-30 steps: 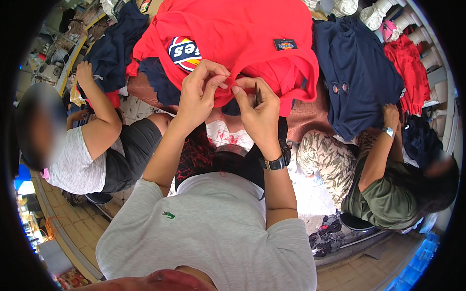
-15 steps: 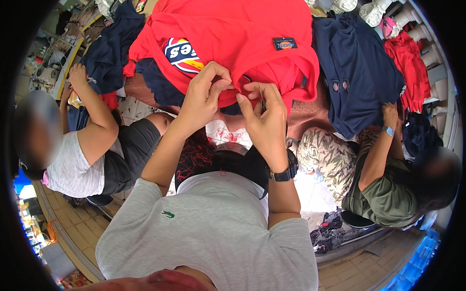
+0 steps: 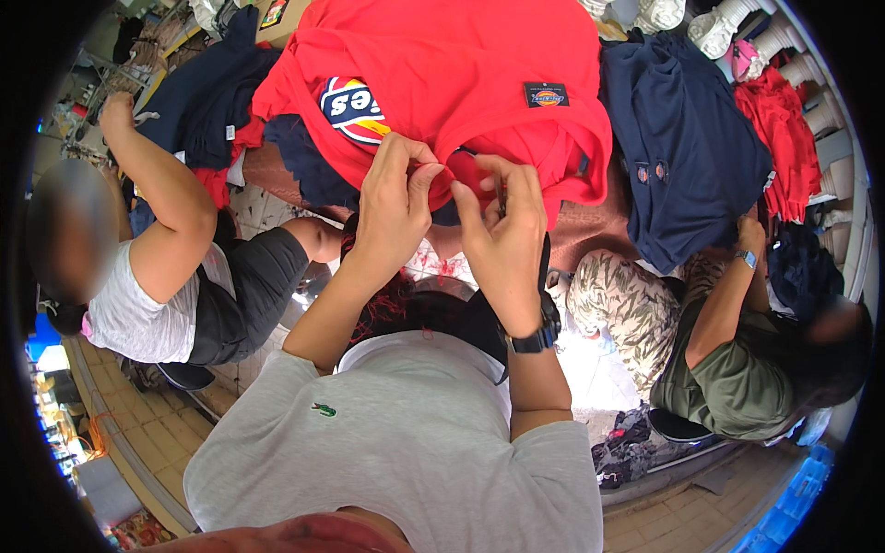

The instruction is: The person uses small scissors to trim loose threads and tags from a red t-shirt. They repeatedly turn the shirt over to access different areas, including the collar and hem, while seated on the floor.

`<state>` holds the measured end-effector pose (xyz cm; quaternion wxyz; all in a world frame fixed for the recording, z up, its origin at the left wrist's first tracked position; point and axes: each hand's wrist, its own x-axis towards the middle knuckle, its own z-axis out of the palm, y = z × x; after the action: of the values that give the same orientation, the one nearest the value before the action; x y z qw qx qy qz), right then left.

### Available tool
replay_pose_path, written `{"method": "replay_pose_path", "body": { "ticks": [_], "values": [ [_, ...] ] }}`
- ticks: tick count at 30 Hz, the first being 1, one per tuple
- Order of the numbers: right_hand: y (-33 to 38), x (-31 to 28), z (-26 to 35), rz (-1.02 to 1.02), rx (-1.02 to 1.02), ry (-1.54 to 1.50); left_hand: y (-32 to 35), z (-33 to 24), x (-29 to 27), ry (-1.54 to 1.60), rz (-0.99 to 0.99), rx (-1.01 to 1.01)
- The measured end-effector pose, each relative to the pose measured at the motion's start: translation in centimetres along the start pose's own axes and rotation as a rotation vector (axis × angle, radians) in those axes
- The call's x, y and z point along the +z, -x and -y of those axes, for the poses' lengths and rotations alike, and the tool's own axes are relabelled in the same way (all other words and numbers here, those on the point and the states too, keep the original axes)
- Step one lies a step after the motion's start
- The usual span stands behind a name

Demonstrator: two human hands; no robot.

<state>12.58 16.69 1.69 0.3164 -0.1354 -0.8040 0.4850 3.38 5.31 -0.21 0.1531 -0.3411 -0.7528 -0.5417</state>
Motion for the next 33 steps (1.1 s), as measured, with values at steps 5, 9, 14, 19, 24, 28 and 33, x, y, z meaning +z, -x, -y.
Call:
{"method": "replay_pose_path", "body": {
  "ticks": [5, 9, 14, 19, 24, 28, 33],
  "values": [
    [0.9, -2.1, 3.5, 0.277, 0.166, -0.310, 0.2, -1.0, -0.9, 0.362, 0.090, -0.269],
    [1.4, -1.1, 1.8, 0.392, 0.325, -0.282, 0.4, 0.0, -0.5, 0.378, 0.056, -0.186],
    [1.4, 0.7, 0.3, 0.336, 0.328, -0.346, 0.7, -0.1, -0.8, 0.394, 0.072, -0.198],
    [0.9, 0.7, 0.2, 0.311, 0.365, -0.319, 0.7, -0.1, -1.1, 0.376, 0.091, -0.174],
    [0.5, 0.9, -1.0, 0.268, 0.363, -0.315, 0.7, -0.2, -1.2, 0.354, 0.147, -0.137],
    [0.1, 0.7, -1.5, 0.318, 0.393, -0.394, 0.7, 0.1, -1.0, 0.307, 0.132, -0.077],
    [-0.2, 1.1, -2.1, 0.325, 0.396, -0.427, 0.6, 0.3, -1.0, 0.294, 0.147, -0.087]
  ]
}}
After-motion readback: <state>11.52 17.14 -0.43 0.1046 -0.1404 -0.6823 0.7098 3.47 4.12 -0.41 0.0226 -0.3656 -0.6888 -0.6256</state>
